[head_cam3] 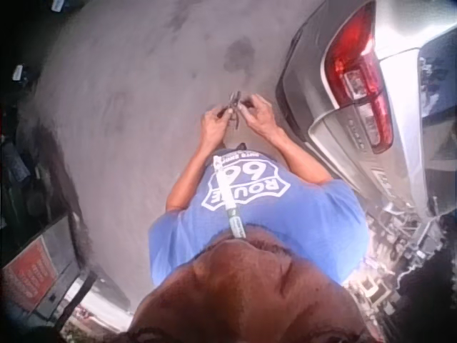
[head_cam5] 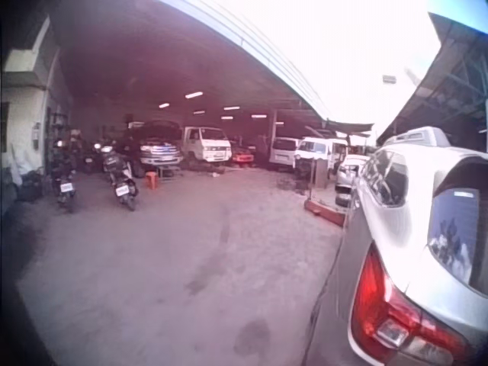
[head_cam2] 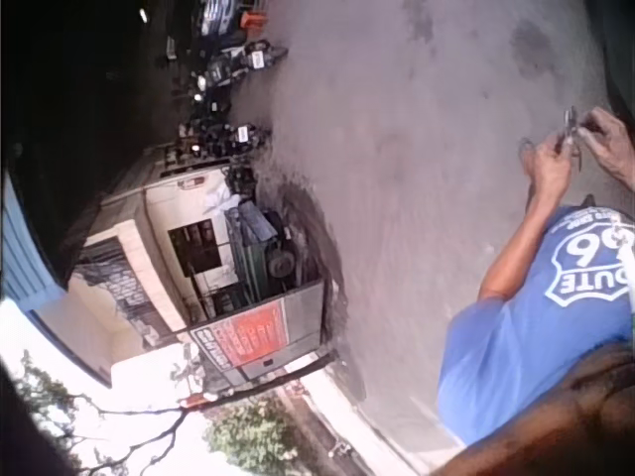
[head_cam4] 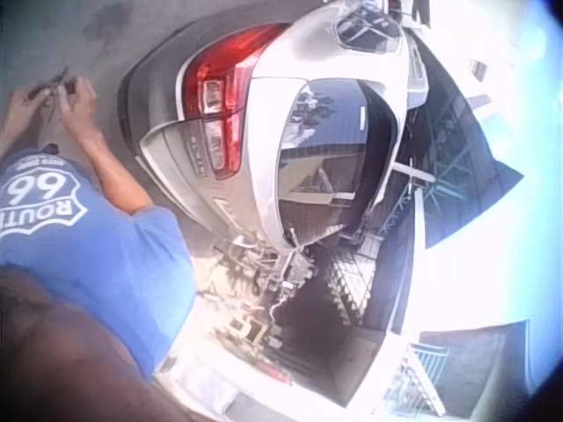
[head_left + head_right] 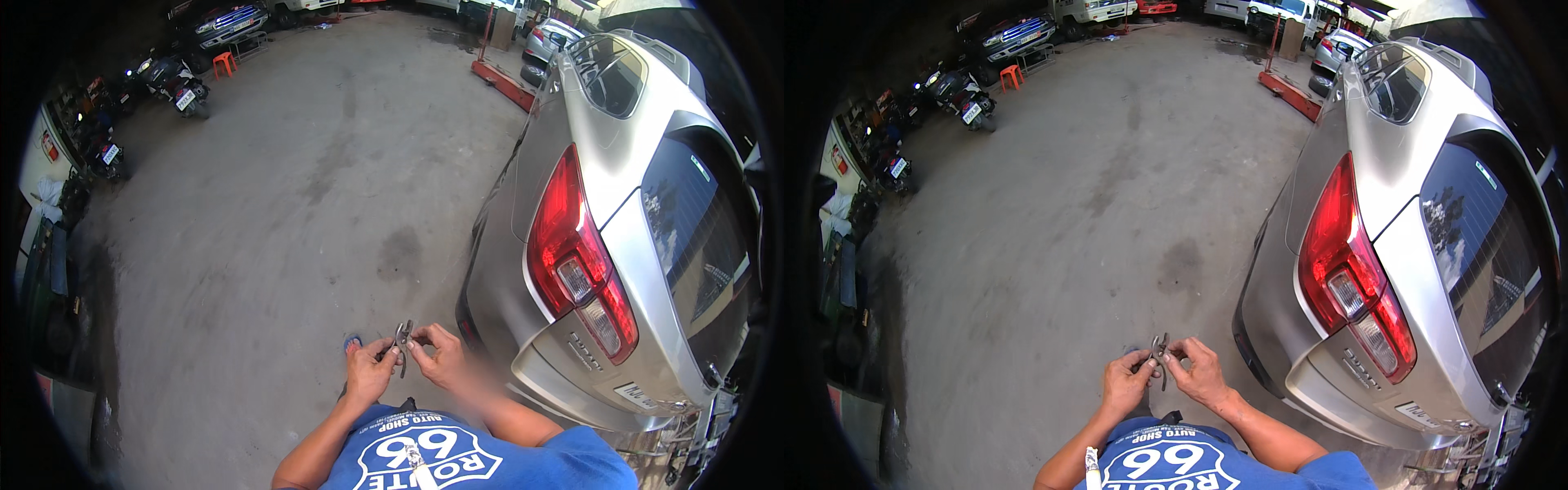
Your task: The person retrieves pliers from a tool cart and uses them to loosen and remove bolts from the front radiator area of a white car. The person manipulates the radiator and surrounding components with both hands and the pliers.
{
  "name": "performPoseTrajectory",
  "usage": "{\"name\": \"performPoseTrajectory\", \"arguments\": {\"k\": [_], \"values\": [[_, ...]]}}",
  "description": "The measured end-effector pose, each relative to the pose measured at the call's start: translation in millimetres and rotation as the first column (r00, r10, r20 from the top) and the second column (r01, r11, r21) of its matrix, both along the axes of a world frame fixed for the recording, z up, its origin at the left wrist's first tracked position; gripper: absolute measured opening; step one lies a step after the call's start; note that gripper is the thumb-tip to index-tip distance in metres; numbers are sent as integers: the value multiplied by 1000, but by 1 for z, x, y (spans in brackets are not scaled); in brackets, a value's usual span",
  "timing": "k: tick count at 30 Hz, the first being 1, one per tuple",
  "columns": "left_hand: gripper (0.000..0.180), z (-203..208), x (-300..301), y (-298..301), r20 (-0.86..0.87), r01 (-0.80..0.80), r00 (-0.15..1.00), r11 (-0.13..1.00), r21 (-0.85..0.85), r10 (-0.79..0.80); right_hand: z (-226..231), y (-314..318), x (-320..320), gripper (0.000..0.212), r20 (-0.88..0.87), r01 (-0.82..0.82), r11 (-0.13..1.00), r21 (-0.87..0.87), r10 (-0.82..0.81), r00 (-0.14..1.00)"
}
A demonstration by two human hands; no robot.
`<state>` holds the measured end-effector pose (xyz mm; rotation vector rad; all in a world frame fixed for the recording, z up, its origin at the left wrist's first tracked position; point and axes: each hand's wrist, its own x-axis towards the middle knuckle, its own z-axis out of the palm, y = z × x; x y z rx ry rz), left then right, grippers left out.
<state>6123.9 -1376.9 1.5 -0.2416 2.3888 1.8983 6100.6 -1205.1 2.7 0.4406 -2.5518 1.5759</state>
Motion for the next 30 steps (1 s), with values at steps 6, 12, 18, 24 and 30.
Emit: {"name": "performPoseTrajectory", "arguments": {"k": [6,12,18,24,30], "values": [[32,38,-230,-37,22,96,993,910,404,-115,17,-42,-186,34,678,95,916,-390,215,703],[32,46,-462,-68,87,341,907,839,423,-412,23,-22,-389,32,547,69,941,-332,133,827],[30,31,-663,-17,211,107,941,825,555,-264,12,-42,-597,35,582,197,916,-349,48,812],[31,63,-858,-3,201,71,954,818,571,-223,46,3,-801,36,630,70,967,-245,104,770],[30,50,-1065,0,141,114,968,865,489,-208,36,11,-1016,36,594,-36,985,-166,129,794]]}}
